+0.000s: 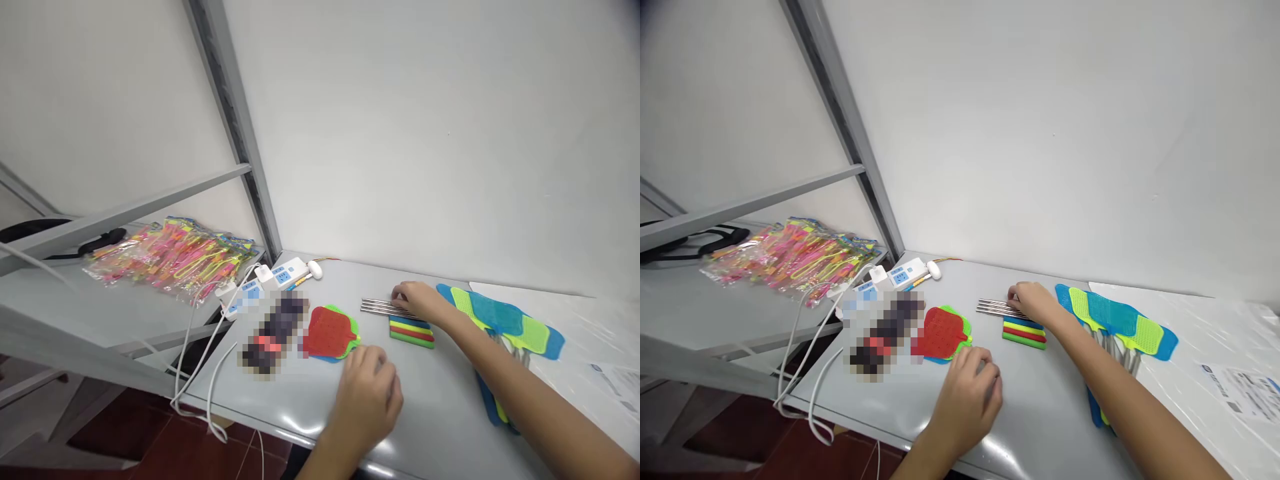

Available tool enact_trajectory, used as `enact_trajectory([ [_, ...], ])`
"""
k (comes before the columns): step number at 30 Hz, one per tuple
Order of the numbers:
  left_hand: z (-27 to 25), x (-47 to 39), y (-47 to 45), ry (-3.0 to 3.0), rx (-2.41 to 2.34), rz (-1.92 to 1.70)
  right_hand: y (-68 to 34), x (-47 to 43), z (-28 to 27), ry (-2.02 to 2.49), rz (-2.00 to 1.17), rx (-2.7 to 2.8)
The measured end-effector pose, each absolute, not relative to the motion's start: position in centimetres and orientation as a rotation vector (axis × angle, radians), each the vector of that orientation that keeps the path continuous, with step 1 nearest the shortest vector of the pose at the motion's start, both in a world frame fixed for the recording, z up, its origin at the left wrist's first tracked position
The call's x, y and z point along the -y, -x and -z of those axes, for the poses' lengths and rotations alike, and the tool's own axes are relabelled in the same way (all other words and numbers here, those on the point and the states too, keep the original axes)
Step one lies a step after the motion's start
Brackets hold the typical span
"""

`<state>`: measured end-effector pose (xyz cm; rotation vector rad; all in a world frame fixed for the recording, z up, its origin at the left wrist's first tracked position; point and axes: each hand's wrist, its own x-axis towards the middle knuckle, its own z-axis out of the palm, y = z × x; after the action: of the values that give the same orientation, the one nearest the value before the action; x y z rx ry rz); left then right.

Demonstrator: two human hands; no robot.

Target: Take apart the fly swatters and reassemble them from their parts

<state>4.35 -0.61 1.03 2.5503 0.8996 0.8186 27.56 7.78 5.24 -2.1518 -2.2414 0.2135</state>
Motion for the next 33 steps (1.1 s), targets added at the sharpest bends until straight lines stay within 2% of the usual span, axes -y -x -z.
enact_trajectory([
  [9,-1.5,-0.4,-7.9,-2.669,-0.985,-0.628,-27.4,-9.3,-5.1,1.999,-0.198,2.433],
  [16,-0.8,-0.2,-7.6,-2.651,-0.939,-0.574,-28.1,-7.5,-6.4,2.108,-0.120,2.214],
  [24,-0.7,-0.7,-7.9,-2.671,-1.001,-0.674,-29.4,2.8,-9.7,2.023,0.053,1.775],
  [33,-0.9,-0.8,-8.1,-2.682,-1.024,-0.676,-28.4,13.5,-6.5,1.831,-0.051,1.180],
])
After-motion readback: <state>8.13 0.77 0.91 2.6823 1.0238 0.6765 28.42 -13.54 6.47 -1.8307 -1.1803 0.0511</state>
